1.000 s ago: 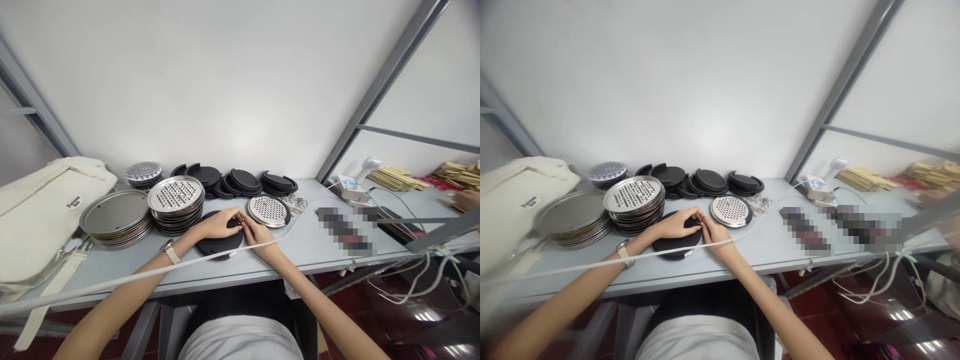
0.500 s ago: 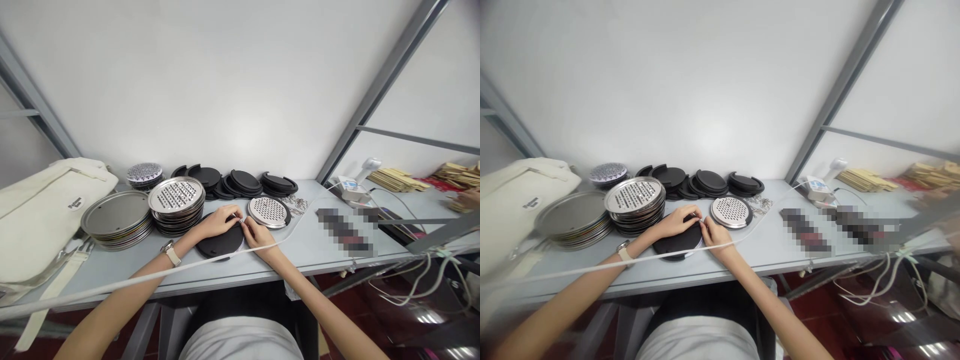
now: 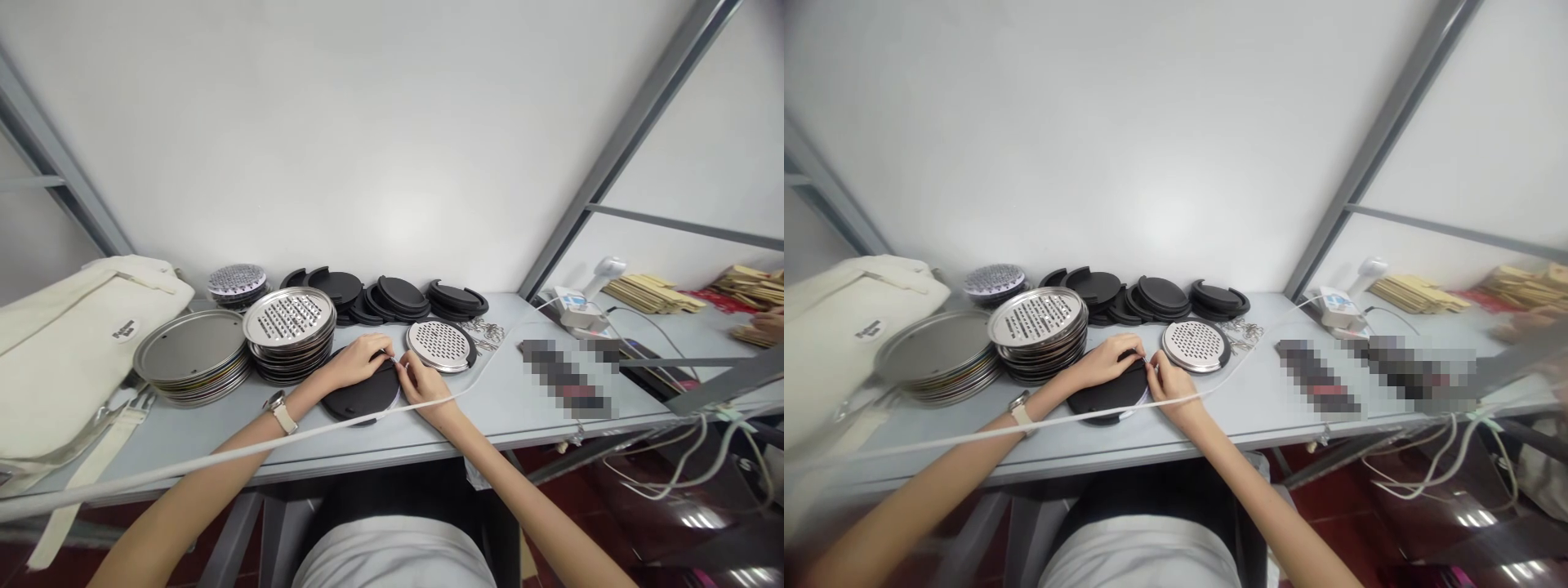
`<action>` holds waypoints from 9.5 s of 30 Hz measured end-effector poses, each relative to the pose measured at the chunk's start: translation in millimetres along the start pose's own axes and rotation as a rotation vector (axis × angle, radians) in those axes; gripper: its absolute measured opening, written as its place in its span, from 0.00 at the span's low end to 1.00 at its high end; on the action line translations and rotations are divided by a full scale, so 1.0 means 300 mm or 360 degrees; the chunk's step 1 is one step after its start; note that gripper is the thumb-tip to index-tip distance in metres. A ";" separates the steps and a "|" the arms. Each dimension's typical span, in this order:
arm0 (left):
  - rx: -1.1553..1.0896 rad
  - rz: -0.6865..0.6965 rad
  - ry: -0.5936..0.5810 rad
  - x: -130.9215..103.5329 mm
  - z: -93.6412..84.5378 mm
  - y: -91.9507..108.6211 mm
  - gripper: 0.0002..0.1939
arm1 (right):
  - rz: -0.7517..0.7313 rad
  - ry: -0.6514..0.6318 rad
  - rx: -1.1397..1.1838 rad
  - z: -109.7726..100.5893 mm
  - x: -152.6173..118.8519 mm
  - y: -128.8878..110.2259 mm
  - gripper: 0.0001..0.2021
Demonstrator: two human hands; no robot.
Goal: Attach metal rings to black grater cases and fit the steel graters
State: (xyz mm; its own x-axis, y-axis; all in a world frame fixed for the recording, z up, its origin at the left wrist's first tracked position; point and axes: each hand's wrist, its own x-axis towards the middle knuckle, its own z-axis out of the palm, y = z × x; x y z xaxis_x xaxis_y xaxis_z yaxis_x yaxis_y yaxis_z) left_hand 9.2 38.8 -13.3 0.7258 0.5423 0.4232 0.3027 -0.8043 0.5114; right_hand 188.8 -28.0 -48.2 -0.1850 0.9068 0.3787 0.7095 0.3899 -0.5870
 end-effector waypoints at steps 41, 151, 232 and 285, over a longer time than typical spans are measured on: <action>-0.0216 -0.0077 0.0017 0.001 -0.003 0.003 0.06 | -0.0335 0.0248 0.0129 -0.016 -0.020 -0.013 0.10; -0.0012 -0.0120 -0.0075 -0.010 -0.003 0.008 0.08 | -0.0279 0.0077 0.0303 -0.020 -0.023 0.009 0.04; 0.0012 -0.0211 0.0193 -0.004 0.007 0.068 0.07 | -0.0224 0.0327 0.0455 -0.022 -0.014 0.019 0.03; 0.0614 -0.0474 0.0072 -0.022 0.050 0.023 0.09 | 0.0110 -0.0174 -0.0427 -0.007 0.089 -0.010 0.15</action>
State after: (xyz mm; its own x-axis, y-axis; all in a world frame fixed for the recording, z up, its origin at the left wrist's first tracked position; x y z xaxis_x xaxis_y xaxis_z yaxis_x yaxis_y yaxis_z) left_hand 15.6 26.1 -23.8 0.5478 0.7656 0.3373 0.7061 -0.6394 0.3044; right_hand 183.1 -5.4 -34.9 -0.1917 0.9473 0.2567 0.8748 0.2835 -0.3929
